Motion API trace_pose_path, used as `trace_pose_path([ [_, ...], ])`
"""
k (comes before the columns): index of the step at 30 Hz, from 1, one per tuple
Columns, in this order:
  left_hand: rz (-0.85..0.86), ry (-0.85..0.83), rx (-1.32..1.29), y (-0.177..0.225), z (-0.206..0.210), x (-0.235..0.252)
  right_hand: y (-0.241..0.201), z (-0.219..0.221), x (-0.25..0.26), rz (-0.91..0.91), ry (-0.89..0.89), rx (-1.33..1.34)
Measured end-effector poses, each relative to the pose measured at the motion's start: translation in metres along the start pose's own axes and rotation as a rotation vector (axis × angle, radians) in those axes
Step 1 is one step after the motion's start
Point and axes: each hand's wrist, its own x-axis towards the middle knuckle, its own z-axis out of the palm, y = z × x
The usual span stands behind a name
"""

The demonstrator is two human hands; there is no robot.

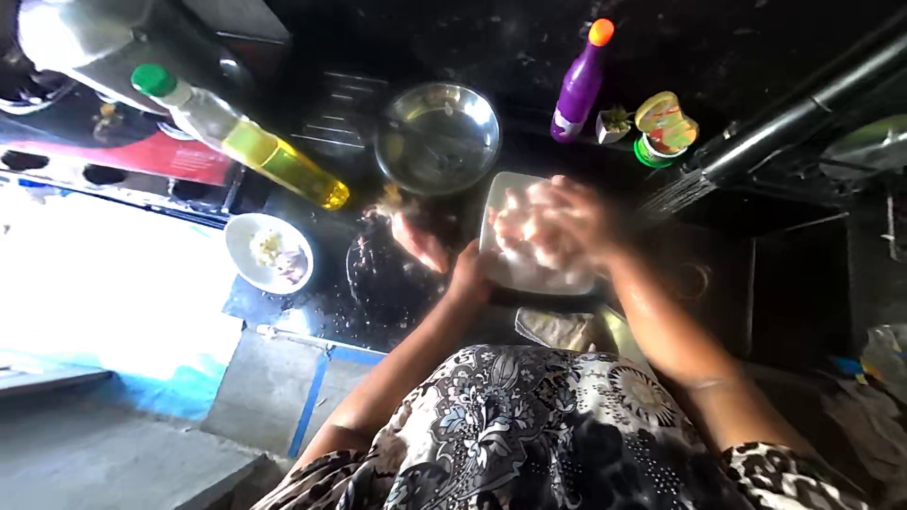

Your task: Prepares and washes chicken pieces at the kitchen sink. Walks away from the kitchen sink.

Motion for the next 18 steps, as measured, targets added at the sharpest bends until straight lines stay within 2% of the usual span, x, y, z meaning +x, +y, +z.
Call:
trace_pose_path([
  [3, -0.004, 0.023, 0.051, 0.014, 0.013, -0.012, 0.006, 0.007, 0.0, -0.058, 0.035, 0.164],
  [5, -0.005, 0.025, 0.103, 0.021, 0.023, -0.016, 0.009, 0.008, -0.003, 0.013, 0.066, 0.327],
  [7, -0.014, 0.018, 0.129, 0.019, 0.033, -0.011, 0.011, 0.0, -0.006, 0.092, 0.088, 0.382],
  [10, -0.059, 0.007, 0.11, 0.006, 0.05, 0.006, 0.026, -0.02, -0.011, 0.064, 0.109, 0.247],
  [14, -0.129, -0.083, 0.0, -0.021, 0.077, 0.025, 0.023, -0.052, -0.025, 0.276, 0.15, 0.21],
  [18, -0.172, -0.186, -0.035, -0.041, 0.102, 0.039, 0.039, -0.085, -0.035, 0.323, 0.11, 0.006],
])
